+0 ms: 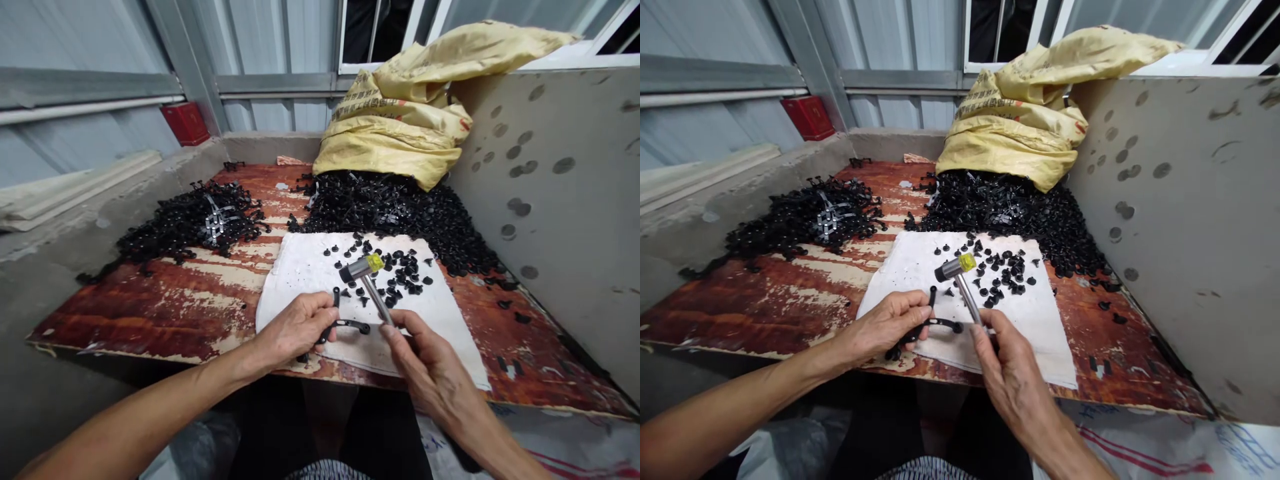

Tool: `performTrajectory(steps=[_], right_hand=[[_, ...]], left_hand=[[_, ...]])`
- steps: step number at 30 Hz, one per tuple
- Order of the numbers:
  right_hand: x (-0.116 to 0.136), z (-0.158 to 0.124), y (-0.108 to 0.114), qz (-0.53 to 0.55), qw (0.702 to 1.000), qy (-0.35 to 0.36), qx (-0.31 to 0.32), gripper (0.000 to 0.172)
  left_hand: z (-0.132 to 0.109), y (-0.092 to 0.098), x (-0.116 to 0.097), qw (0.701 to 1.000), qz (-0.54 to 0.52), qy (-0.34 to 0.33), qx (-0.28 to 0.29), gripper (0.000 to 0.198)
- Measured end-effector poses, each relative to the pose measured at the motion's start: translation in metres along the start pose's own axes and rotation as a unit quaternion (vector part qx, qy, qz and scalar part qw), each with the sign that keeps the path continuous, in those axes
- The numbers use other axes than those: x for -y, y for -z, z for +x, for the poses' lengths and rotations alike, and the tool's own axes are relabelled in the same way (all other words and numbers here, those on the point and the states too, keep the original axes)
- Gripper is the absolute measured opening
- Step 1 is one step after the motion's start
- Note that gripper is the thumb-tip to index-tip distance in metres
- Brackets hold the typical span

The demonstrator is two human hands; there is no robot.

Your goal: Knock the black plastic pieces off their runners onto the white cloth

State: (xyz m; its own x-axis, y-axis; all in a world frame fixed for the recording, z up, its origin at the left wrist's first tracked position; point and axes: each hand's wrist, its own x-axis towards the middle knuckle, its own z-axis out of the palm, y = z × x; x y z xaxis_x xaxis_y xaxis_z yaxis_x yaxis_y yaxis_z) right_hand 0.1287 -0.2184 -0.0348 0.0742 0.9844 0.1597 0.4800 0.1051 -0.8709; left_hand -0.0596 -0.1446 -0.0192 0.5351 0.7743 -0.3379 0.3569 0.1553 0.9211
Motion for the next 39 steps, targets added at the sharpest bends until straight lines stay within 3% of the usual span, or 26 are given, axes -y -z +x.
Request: performTrajectory(steps=[5, 8, 11, 15, 18, 23, 28, 32, 39], right_hand=[[-0.009, 0.000, 0.025, -0.220, 0.969, 0.107, 0.028, 0.023], [-0.012, 0.004, 0.024, -0.286, 0.949, 0.124, 0.039, 0.029], [-0.011, 0.015, 0.013, -0.291, 0.948, 0.118, 0.048, 0.029], [-0.005, 0.030, -0.001, -0.250, 0.959, 0.115, 0.070, 0.025], [-0.005, 0.027, -0.002, -0.216, 0.970, 0.106, 0.048, 0.027], [-0.019, 0.003, 0.008, -0.025, 0.998, -0.052, -0.028, 0.031], [-0.033, -0.007, 0.012, 0.150, 0.972, -0.173, -0.047, 0.040], [-0.037, -0.006, 0.013, 0.184, 0.965, -0.182, -0.050, 0.039], [-0.037, -0.006, 0.014, 0.205, 0.962, -0.174, -0.045, 0.041]], left_hand=[[-0.005, 0.013, 0.002, 1.000, -0.005, 0.024, -0.018, 0.024], [-0.009, 0.018, 0.000, 0.999, -0.002, 0.043, -0.011, 0.024], [-0.011, 0.022, -0.003, 0.997, 0.003, 0.073, 0.005, 0.022], [-0.008, 0.029, -0.008, 0.998, 0.024, 0.052, 0.001, 0.023], [-0.003, 0.033, -0.011, 0.998, 0.059, 0.026, 0.012, 0.024], [0.014, 0.039, -0.011, 0.991, 0.116, -0.011, 0.063, 0.022], [0.030, 0.038, -0.014, 0.989, 0.125, -0.011, 0.078, 0.021], [0.033, 0.035, -0.019, 0.990, 0.115, 0.021, 0.081, 0.021], [0.035, 0.033, -0.019, 0.989, 0.121, 0.023, 0.081, 0.020]])
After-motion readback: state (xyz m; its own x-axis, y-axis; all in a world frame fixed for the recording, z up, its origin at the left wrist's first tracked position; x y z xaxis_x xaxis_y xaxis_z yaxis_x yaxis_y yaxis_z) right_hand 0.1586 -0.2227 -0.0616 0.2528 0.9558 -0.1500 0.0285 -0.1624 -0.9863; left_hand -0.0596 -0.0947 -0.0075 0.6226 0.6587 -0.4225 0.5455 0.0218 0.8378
